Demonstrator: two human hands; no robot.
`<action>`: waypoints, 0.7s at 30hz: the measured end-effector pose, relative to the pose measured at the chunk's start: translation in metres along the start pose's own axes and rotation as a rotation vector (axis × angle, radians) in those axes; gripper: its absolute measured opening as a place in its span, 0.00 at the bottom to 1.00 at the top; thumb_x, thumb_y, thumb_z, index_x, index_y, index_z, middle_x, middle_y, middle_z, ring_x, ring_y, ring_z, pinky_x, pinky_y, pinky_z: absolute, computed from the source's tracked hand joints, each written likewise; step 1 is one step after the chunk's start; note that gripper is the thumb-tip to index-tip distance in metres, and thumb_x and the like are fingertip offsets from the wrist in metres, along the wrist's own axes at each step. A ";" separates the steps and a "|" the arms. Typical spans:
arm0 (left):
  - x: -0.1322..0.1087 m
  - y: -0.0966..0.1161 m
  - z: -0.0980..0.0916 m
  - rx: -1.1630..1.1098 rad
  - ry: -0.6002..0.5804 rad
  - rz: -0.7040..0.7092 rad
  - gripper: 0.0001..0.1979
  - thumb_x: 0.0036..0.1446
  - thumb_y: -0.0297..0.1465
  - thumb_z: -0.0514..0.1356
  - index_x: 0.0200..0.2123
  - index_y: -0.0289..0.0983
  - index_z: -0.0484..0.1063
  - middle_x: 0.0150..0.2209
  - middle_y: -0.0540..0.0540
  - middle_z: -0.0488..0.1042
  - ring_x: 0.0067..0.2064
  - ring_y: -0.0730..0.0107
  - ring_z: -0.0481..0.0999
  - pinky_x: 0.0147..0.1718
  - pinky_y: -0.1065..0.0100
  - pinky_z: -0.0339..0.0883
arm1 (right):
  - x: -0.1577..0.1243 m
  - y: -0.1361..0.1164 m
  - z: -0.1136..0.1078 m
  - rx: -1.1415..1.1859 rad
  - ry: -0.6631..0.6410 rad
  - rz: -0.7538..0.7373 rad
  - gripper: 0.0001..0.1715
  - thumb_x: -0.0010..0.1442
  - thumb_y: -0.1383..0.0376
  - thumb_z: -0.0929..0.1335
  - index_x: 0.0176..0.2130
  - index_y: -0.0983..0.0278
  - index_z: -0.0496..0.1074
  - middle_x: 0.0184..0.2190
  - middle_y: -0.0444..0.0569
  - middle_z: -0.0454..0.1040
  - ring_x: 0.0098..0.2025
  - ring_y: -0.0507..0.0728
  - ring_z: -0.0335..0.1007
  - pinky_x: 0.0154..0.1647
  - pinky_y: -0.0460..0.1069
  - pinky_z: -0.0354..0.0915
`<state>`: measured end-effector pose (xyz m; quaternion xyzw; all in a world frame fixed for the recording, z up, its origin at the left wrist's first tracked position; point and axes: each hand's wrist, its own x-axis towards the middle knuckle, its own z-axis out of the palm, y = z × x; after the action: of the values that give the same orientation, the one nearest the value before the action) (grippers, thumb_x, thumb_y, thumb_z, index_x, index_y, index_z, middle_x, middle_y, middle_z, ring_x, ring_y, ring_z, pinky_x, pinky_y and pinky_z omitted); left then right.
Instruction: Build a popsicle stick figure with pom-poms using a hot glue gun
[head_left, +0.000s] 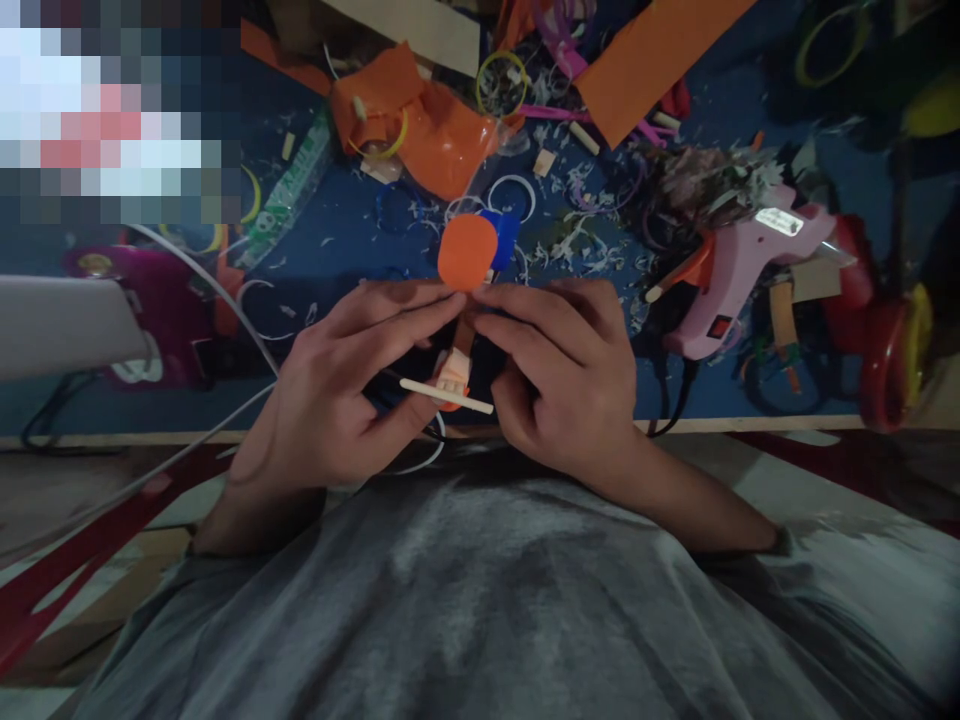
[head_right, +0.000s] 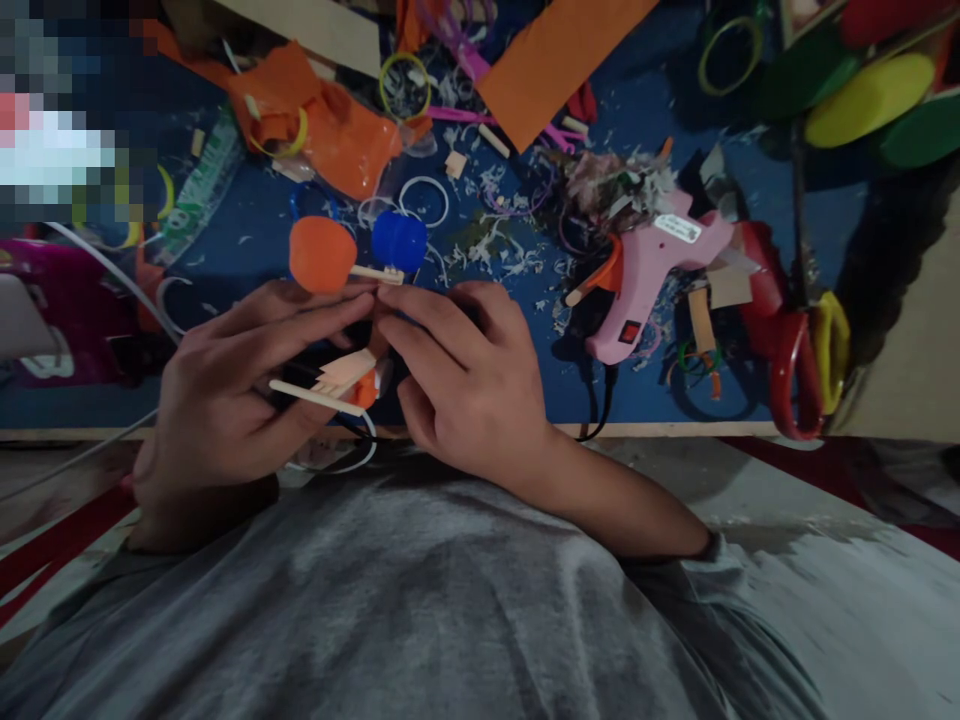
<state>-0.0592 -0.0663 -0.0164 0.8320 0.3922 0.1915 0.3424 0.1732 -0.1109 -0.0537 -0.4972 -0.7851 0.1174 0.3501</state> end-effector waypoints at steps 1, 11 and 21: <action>0.000 0.000 0.000 -0.007 0.011 0.023 0.28 0.69 0.34 0.65 0.71 0.50 0.71 0.65 0.47 0.80 0.66 0.56 0.81 0.67 0.51 0.80 | 0.000 0.000 0.000 0.005 0.020 -0.014 0.21 0.66 0.74 0.65 0.56 0.61 0.75 0.59 0.52 0.85 0.54 0.62 0.82 0.57 0.65 0.76; -0.001 0.004 0.001 -0.117 0.039 -0.047 0.27 0.66 0.36 0.67 0.68 0.47 0.73 0.61 0.47 0.83 0.53 0.60 0.87 0.56 0.58 0.84 | -0.003 0.000 0.002 -0.020 0.015 -0.037 0.21 0.64 0.75 0.67 0.55 0.63 0.75 0.60 0.53 0.85 0.56 0.63 0.79 0.61 0.63 0.76; -0.003 0.001 0.002 -0.156 0.033 -0.045 0.27 0.66 0.36 0.67 0.67 0.47 0.73 0.61 0.45 0.83 0.55 0.58 0.87 0.58 0.56 0.84 | -0.005 -0.002 0.001 -0.071 -0.026 -0.035 0.14 0.66 0.73 0.68 0.50 0.62 0.76 0.59 0.51 0.85 0.56 0.66 0.77 0.57 0.65 0.76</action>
<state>-0.0595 -0.0702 -0.0173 0.7903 0.4004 0.2275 0.4041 0.1727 -0.1159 -0.0554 -0.4941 -0.8017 0.0899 0.3240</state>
